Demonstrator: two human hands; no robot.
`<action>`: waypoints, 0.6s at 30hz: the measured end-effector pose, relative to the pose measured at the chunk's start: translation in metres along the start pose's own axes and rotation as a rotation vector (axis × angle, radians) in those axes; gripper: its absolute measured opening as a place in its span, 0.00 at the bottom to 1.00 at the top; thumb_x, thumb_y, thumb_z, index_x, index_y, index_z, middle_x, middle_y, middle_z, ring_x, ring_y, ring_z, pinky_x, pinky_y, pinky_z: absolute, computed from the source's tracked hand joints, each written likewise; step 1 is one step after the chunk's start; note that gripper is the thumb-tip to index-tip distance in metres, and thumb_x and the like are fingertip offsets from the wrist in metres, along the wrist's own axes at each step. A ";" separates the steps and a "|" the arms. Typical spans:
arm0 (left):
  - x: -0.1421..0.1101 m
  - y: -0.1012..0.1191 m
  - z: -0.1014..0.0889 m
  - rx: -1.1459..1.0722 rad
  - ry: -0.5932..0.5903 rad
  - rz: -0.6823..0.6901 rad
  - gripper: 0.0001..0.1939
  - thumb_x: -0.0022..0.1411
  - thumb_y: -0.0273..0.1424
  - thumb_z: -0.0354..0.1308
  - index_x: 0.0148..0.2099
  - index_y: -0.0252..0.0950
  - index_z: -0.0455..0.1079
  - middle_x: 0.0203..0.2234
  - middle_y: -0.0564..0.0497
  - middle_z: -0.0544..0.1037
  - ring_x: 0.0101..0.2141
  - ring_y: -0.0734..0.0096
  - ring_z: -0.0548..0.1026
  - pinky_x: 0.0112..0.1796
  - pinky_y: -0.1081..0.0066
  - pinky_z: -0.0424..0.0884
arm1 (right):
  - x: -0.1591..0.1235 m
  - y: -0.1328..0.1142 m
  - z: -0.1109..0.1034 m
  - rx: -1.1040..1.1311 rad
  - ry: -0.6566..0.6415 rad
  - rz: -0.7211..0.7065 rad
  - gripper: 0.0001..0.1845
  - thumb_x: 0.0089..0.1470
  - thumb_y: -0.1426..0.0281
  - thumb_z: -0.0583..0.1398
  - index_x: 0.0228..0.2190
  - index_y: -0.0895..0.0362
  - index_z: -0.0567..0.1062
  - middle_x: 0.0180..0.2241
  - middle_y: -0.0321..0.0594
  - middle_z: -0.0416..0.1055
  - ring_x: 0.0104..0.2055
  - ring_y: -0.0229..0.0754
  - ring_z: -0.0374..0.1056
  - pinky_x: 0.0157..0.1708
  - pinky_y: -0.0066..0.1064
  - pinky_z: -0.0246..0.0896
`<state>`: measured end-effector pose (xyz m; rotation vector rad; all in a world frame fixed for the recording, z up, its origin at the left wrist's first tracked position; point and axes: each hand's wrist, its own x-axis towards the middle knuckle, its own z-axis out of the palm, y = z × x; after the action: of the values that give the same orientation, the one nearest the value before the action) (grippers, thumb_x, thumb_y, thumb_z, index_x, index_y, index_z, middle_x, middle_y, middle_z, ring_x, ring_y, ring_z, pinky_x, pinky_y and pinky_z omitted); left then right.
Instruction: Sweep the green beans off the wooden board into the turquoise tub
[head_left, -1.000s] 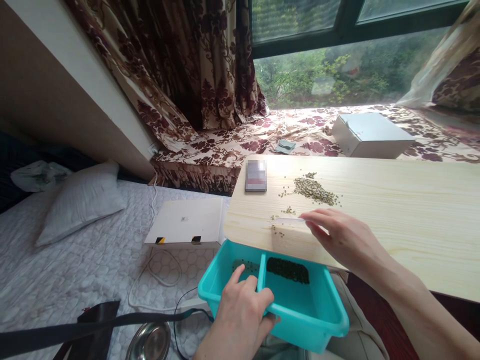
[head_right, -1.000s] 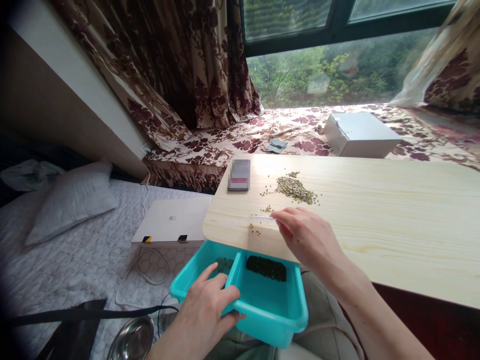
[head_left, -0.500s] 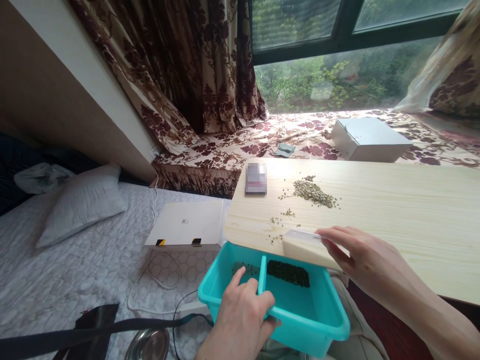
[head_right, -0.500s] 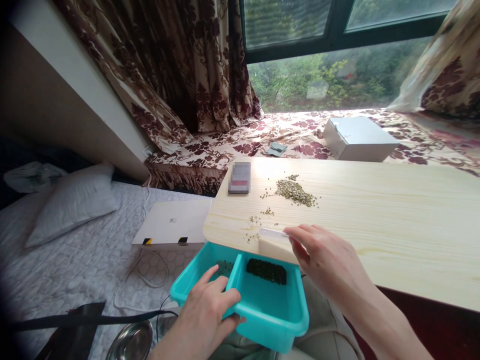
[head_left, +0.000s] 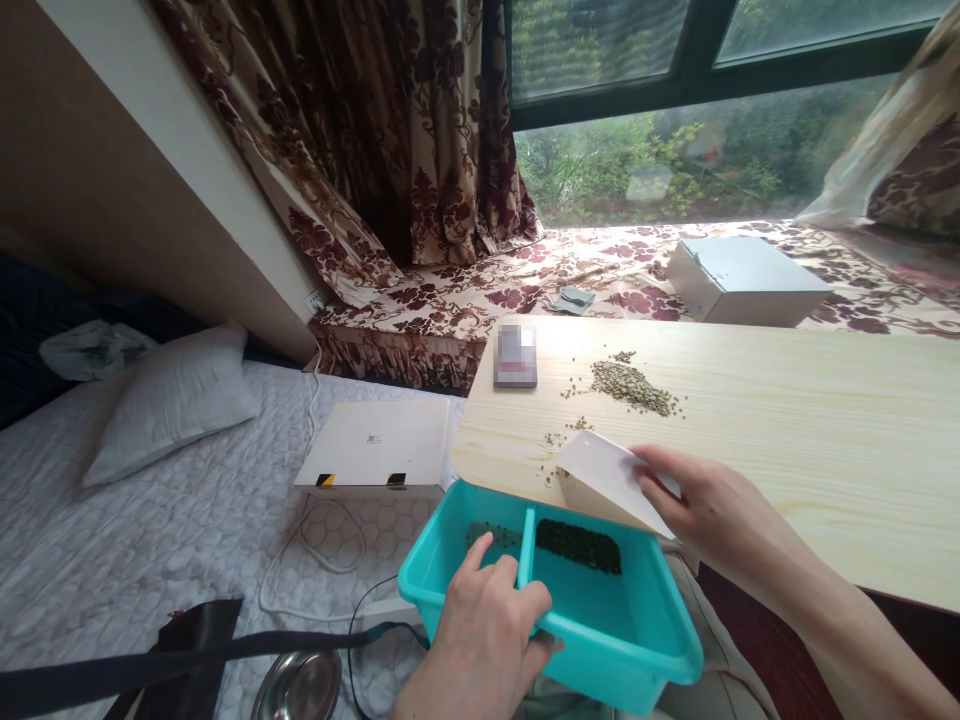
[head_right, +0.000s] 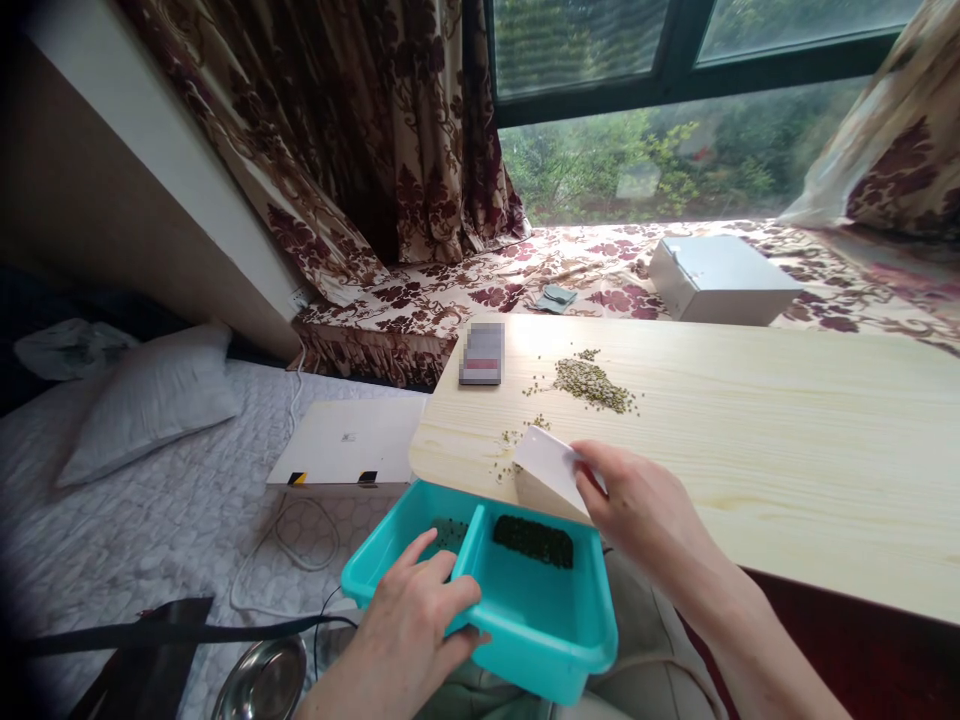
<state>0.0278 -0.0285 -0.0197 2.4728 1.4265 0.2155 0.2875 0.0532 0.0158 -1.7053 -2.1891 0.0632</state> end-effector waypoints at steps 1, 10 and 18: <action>0.001 0.000 -0.001 -0.002 -0.007 0.000 0.15 0.49 0.36 0.79 0.31 0.39 0.76 0.27 0.54 0.74 0.32 0.65 0.78 0.60 0.50 0.67 | 0.000 -0.002 0.000 0.016 -0.005 -0.003 0.15 0.56 0.67 0.54 0.36 0.50 0.81 0.29 0.38 0.82 0.27 0.44 0.77 0.23 0.29 0.62; -0.002 0.003 -0.005 -0.020 -0.027 -0.014 0.14 0.51 0.35 0.78 0.33 0.39 0.75 0.27 0.54 0.74 0.33 0.66 0.78 0.61 0.51 0.66 | -0.005 -0.014 -0.012 0.110 -0.029 -0.040 0.15 0.58 0.65 0.53 0.37 0.50 0.81 0.28 0.38 0.82 0.25 0.43 0.76 0.22 0.29 0.63; -0.001 0.003 -0.005 -0.011 -0.039 -0.006 0.14 0.51 0.36 0.78 0.33 0.39 0.76 0.27 0.54 0.74 0.33 0.66 0.78 0.61 0.52 0.66 | -0.003 -0.014 -0.011 0.091 -0.047 -0.012 0.14 0.57 0.66 0.54 0.36 0.51 0.80 0.27 0.38 0.81 0.25 0.43 0.75 0.22 0.29 0.61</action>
<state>0.0283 -0.0295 -0.0142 2.4501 1.4126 0.1721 0.2784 0.0443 0.0291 -1.6565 -2.1944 0.1988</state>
